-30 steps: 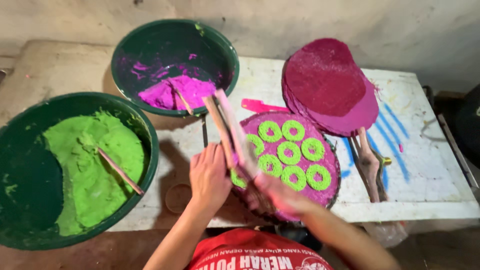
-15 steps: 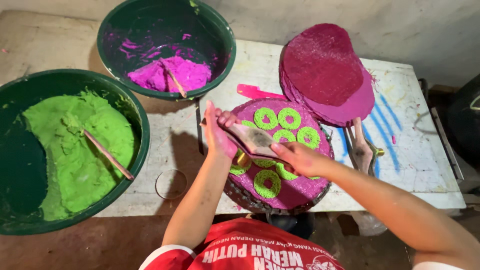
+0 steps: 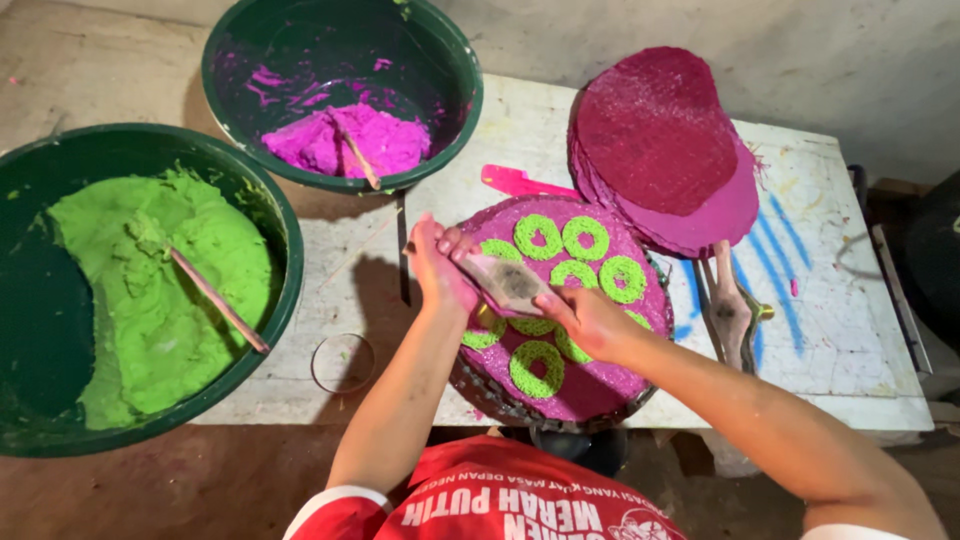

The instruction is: The person uses a wooden mold to press green and pink dough into small rings, arranges them onto large circular pads, and then moves the completed pads to a side rack.

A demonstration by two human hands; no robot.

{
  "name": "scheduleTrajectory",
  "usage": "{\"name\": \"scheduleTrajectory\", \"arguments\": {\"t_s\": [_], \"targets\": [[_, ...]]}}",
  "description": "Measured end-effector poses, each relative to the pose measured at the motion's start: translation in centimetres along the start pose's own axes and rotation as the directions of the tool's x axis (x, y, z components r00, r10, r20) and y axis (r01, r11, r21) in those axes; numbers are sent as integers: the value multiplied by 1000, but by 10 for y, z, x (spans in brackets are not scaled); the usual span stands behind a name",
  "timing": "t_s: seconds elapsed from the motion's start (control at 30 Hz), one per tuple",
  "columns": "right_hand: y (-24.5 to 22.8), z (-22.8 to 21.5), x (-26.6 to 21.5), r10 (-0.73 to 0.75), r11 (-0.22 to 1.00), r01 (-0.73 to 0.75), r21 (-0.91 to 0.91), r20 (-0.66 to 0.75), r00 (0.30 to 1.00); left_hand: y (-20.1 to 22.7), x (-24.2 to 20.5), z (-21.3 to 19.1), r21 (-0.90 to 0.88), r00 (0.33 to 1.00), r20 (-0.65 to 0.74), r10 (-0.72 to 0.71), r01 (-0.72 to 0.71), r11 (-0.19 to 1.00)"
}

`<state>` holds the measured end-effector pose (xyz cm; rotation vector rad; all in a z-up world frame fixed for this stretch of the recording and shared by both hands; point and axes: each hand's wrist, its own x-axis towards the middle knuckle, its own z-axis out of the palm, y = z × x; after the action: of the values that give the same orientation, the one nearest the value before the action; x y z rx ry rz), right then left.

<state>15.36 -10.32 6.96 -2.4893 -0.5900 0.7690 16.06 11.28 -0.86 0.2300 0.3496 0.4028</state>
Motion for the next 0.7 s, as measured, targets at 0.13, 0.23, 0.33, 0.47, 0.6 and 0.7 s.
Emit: {"name": "scheduleTrajectory", "arguments": {"t_s": [0.13, 0.23, 0.33, 0.47, 0.6, 0.7], "targets": [[-12, 4, 3, 137, 978, -148, 145, 80, 987, 18, -2, 24, 16, 999, -4, -38, 38, 999], [-25, -12, -6, -107, 920, 73, 386, 68, 992, 61, -28, 49, 323, 961, 201, -190, 119, 939], [-31, -54, -33, -301, 893, 273, 358, 25, 953, 112, -80, 72, 821, 767, 468, -439, -194, 537], [-59, -90, -82, -619, 777, 618, -121, 31, 785, 134, -142, 103, 846, 572, 518, -636, -456, 278], [-105, -121, -104, -953, 157, 919, -361, 189, 237, 121, -189, 111, 750, 460, 389, -798, -662, -15], [-110, -131, -99, -927, -103, 940, -326, 375, 28, 84, -201, 97, 633, 326, 358, -875, -774, -30]]}}
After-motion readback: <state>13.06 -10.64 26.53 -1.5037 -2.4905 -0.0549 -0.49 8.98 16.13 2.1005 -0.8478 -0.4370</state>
